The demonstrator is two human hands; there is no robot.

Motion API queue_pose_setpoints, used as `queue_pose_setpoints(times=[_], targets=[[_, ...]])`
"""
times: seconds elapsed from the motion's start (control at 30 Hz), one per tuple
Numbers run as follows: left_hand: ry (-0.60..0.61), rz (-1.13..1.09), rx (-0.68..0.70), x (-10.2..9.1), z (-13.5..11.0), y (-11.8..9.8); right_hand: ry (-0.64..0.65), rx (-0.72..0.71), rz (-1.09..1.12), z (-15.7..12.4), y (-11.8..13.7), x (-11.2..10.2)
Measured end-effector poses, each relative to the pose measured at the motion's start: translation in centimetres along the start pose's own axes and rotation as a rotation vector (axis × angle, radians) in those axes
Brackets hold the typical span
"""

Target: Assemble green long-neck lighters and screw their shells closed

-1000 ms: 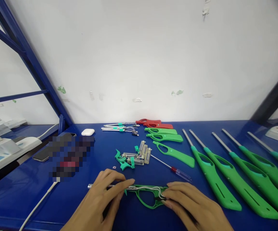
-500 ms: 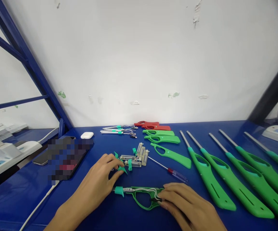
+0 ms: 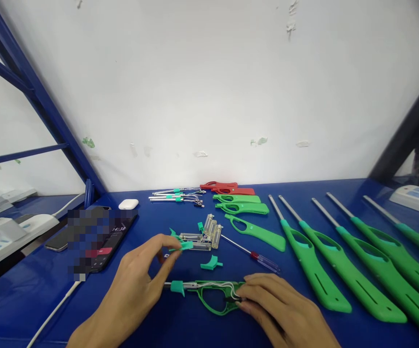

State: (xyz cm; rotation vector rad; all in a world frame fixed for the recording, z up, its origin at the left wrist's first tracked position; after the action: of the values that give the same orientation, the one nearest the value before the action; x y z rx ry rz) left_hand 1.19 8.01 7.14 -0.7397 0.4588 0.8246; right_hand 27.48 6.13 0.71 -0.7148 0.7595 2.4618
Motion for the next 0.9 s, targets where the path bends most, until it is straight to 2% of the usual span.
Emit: queue_pose_setpoints(times=[0.07, 0.17, 0.33, 0.4, 0.53, 0.77, 0.9], targets=[[-0.027, -0.043, 0.039, 0.0, 0.0, -1.0, -0.003, -0.001, 0.001, 0.0, 0.0, 0.0], [0.031, -0.1, 0.077, 0.7, 0.1, -2.5, -0.008, 0.003, -0.002, 0.0, -0.1, 0.0], [0.134, -0.273, -0.008, 1.7, 0.0, -4.1, -0.004, -0.006, -0.007, 0.1, -0.1, 0.0], [0.131, -0.312, -0.068, 1.9, 0.0, -4.2, -0.004, -0.001, -0.008, 0.0, -0.2, 0.0], [0.137, -0.251, -0.122, 2.3, 0.0, -4.2, -0.001, -0.001, -0.003, -0.2, -0.2, 0.0], [0.336, -0.209, -0.134, 4.1, -1.0, -4.7, 0.007, 0.039, 0.003, -0.3, -0.3, 0.2], [0.309, -0.259, -0.179, 4.1, -1.2, -4.5, 0.029, 0.049, 0.018, -0.4, -0.3, 0.2]])
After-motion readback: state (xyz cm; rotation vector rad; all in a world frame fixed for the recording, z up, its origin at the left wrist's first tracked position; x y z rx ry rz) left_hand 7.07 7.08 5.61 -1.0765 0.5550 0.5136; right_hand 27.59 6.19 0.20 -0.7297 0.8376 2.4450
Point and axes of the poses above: each hand's wrist, its own z-axis towards the middle knuckle, its own x-axis out of the palm, y = z × x, the point moved 5 cm from there along z, towards the middle knuckle, and after that the axes turned 11 degrees about -y, right-handed, at the moved point
